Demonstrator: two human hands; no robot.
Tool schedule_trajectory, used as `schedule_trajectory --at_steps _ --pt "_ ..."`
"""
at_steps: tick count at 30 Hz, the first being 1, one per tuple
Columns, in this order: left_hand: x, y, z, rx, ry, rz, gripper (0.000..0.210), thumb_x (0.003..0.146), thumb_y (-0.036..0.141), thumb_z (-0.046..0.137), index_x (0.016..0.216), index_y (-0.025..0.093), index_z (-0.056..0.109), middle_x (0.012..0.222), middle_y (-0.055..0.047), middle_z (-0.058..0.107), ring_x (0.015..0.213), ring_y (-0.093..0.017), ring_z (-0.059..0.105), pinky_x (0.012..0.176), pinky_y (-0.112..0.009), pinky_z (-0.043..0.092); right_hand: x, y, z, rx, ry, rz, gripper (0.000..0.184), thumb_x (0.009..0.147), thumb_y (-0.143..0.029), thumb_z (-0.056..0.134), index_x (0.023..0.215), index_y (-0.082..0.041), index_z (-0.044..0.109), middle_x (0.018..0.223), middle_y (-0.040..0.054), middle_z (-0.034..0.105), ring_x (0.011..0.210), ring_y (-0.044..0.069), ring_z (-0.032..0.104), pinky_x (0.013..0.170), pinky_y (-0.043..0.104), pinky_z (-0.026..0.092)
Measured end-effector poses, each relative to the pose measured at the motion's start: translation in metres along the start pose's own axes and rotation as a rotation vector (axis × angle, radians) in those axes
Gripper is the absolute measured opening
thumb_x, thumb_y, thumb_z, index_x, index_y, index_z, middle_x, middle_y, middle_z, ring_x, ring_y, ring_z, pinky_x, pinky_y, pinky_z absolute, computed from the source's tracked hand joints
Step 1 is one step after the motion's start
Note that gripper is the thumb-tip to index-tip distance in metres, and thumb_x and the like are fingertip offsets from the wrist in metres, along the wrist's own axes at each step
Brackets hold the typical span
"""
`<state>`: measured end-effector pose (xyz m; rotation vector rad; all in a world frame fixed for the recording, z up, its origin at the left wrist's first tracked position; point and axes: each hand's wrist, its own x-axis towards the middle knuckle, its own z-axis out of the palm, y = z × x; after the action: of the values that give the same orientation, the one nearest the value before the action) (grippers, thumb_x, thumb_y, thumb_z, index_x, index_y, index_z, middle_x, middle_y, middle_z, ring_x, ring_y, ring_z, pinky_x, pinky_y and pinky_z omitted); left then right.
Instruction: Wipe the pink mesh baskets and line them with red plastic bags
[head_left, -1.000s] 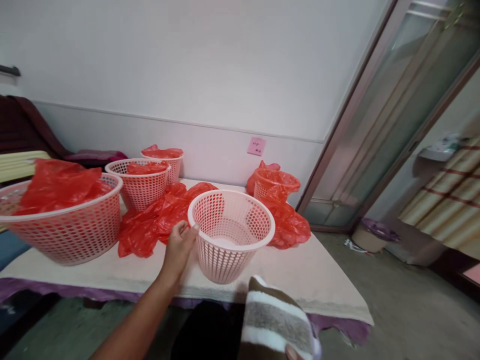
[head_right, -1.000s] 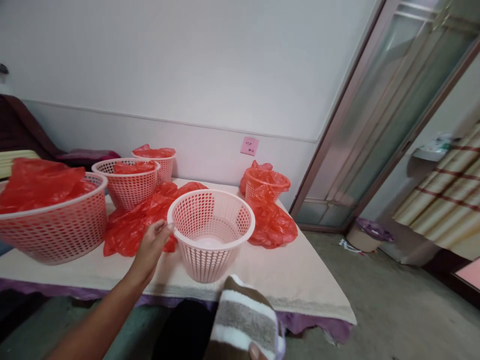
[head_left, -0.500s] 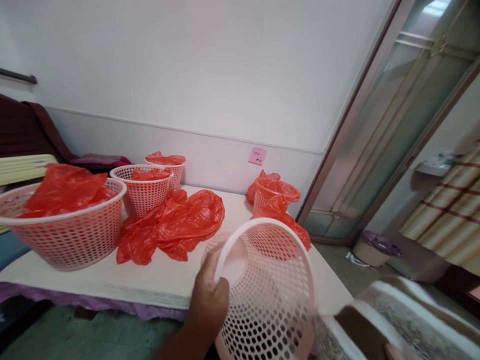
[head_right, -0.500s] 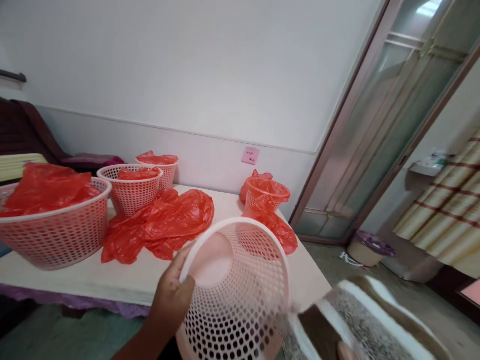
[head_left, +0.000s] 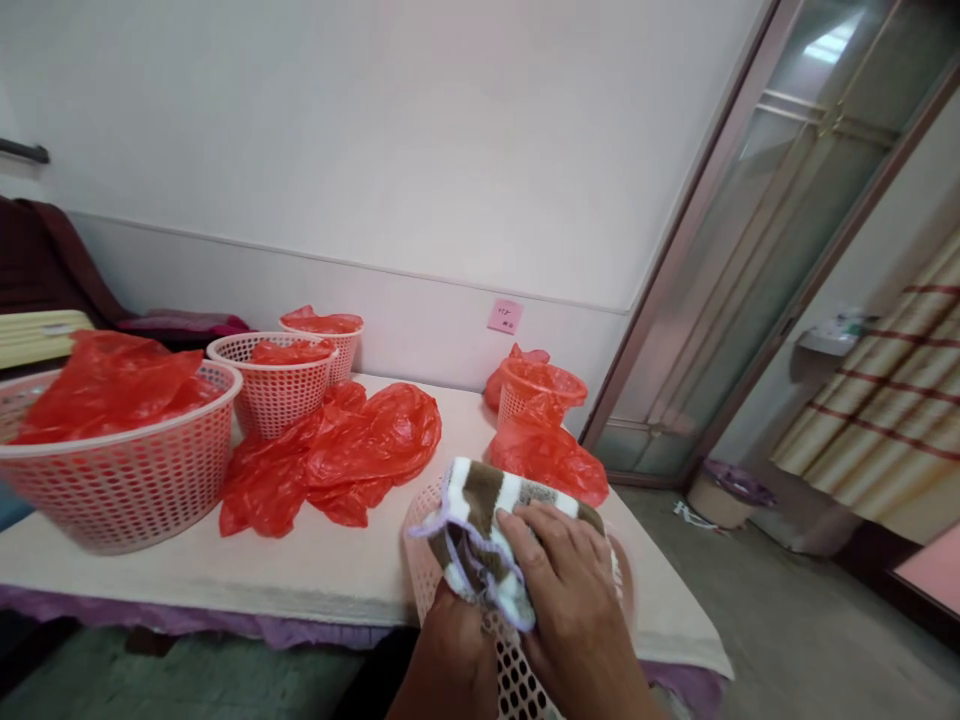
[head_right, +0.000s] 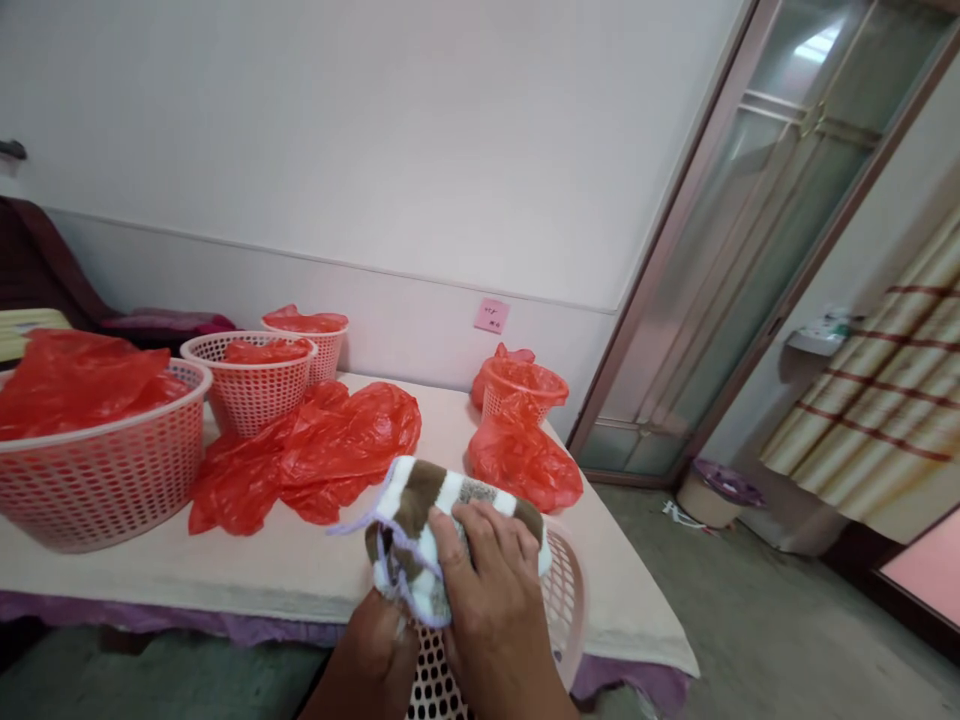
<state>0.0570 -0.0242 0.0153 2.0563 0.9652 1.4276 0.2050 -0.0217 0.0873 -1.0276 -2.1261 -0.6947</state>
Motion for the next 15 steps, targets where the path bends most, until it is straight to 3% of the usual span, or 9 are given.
schedule_trajectory --at_steps 2,5,8,11,15 --pt "0.002 0.0 -0.004 0.009 -0.019 0.014 0.068 0.077 0.0 0.038 0.142 0.018 0.042 0.147 -0.013 0.05 0.138 -0.023 0.043 0.115 -0.046 0.036 0.001 0.011 0.003 0.007 -0.001 0.054 0.043 0.085 -0.014 0.048 0.128 -0.011 0.054 0.118 0.016 0.06 0.114 0.031 0.051 0.095 0.048 0.035" --pt "0.002 -0.001 -0.006 0.003 0.018 0.0 0.08 0.064 -0.005 0.034 0.14 0.02 0.043 0.144 -0.009 0.051 0.138 -0.019 0.042 0.118 -0.044 0.032 -0.005 0.035 0.01 -0.006 0.02 0.158 0.046 0.082 -0.012 0.049 0.128 -0.013 0.051 0.119 0.015 0.059 0.113 0.031 0.051 0.096 0.049 0.036" --pt "-0.003 -0.005 -0.007 -0.001 0.033 -0.082 0.078 0.063 -0.005 0.034 0.136 0.021 0.047 0.142 -0.008 0.053 0.137 -0.017 0.043 0.118 -0.042 0.031 -0.017 0.06 0.019 -0.025 0.051 0.309 0.031 0.08 -0.016 0.05 0.11 -0.016 0.056 0.103 0.0114 0.062 0.1 0.028 0.055 0.087 0.046 0.042" --pt "-0.007 -0.006 -0.011 -0.004 0.061 -0.149 0.073 0.066 -0.002 0.037 0.133 0.021 0.052 0.141 -0.007 0.055 0.135 -0.019 0.046 0.118 -0.042 0.033 -0.037 0.077 0.025 0.008 0.036 0.56 0.013 0.078 -0.024 0.05 0.09 -0.02 0.054 0.084 0.0058 0.058 0.082 0.025 0.055 0.075 0.041 0.043" --pt "-0.01 -0.005 -0.018 -0.024 0.161 -0.209 0.062 0.069 0.003 0.04 0.125 0.021 0.06 0.133 -0.008 0.062 0.127 -0.022 0.054 0.113 -0.044 0.04 -0.071 0.084 0.025 0.174 -0.019 0.953 0.03 0.074 -0.039 0.052 0.097 -0.021 0.057 0.087 0.0055 0.064 0.08 0.025 0.06 0.071 0.037 0.046"
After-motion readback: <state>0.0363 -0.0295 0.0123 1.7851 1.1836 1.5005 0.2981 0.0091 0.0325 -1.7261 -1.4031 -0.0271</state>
